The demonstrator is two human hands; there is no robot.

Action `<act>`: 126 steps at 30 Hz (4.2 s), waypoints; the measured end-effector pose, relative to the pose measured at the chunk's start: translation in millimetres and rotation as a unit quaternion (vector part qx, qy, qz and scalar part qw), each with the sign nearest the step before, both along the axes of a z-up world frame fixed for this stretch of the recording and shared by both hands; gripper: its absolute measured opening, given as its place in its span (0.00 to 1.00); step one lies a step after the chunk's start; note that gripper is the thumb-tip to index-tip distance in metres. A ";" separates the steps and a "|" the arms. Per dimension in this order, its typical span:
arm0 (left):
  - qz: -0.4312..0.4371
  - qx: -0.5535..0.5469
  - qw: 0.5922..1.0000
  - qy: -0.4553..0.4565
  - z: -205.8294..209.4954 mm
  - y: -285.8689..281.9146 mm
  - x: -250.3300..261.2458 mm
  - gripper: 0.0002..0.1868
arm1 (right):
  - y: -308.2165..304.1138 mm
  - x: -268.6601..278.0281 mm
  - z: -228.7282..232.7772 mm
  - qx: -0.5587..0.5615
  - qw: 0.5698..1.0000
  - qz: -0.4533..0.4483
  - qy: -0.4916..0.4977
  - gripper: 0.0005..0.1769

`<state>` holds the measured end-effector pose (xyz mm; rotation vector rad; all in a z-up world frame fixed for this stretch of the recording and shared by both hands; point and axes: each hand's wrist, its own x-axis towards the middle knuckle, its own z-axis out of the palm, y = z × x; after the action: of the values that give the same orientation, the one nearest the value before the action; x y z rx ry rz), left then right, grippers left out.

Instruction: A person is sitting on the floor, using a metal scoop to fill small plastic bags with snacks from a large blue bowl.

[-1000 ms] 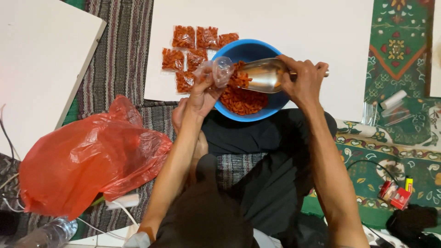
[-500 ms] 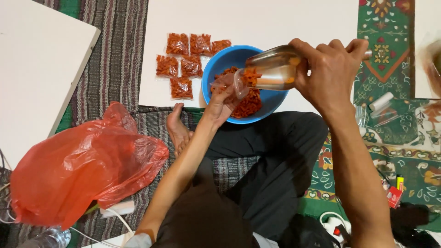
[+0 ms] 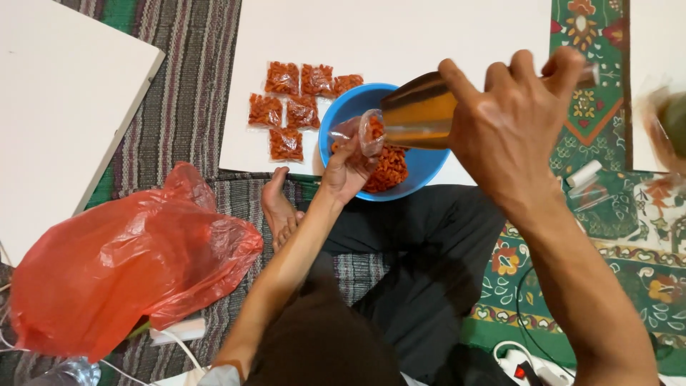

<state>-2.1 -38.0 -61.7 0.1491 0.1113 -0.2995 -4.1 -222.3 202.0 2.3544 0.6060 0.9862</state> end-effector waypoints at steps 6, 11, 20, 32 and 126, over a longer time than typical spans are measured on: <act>0.003 -0.041 0.999 -0.010 -23.3 8.1 2.1 0.27 | -29.0 11.9 -24.6 0.055 0.997 -0.049 0.024 0.22; -0.003 0.026 0.999 -0.022 -27.4 4.5 4.5 0.19 | -37.1 34.9 -186.2 0.152 0.960 -0.052 0.229 0.33; -0.020 0.059 0.998 -0.019 -18.6 1.1 -4.4 0.25 | -0.4 1.0 -150.0 0.444 0.824 0.051 0.347 0.18; -0.045 0.136 0.990 0.003 -30.9 -21.7 -12.4 0.22 | 41.6 -1.2 -108.2 0.685 0.612 0.108 0.380 0.07; 0.024 0.504 0.857 -0.110 79.2 -2.8 -23.6 0.45 | 40.8 -24.2 -140.2 0.884 0.312 0.127 0.323 0.09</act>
<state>-25.7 -40.8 17.5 1.2247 0.0348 -0.1441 -28.3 -181.5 61.8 4.9605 -0.4981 0.5342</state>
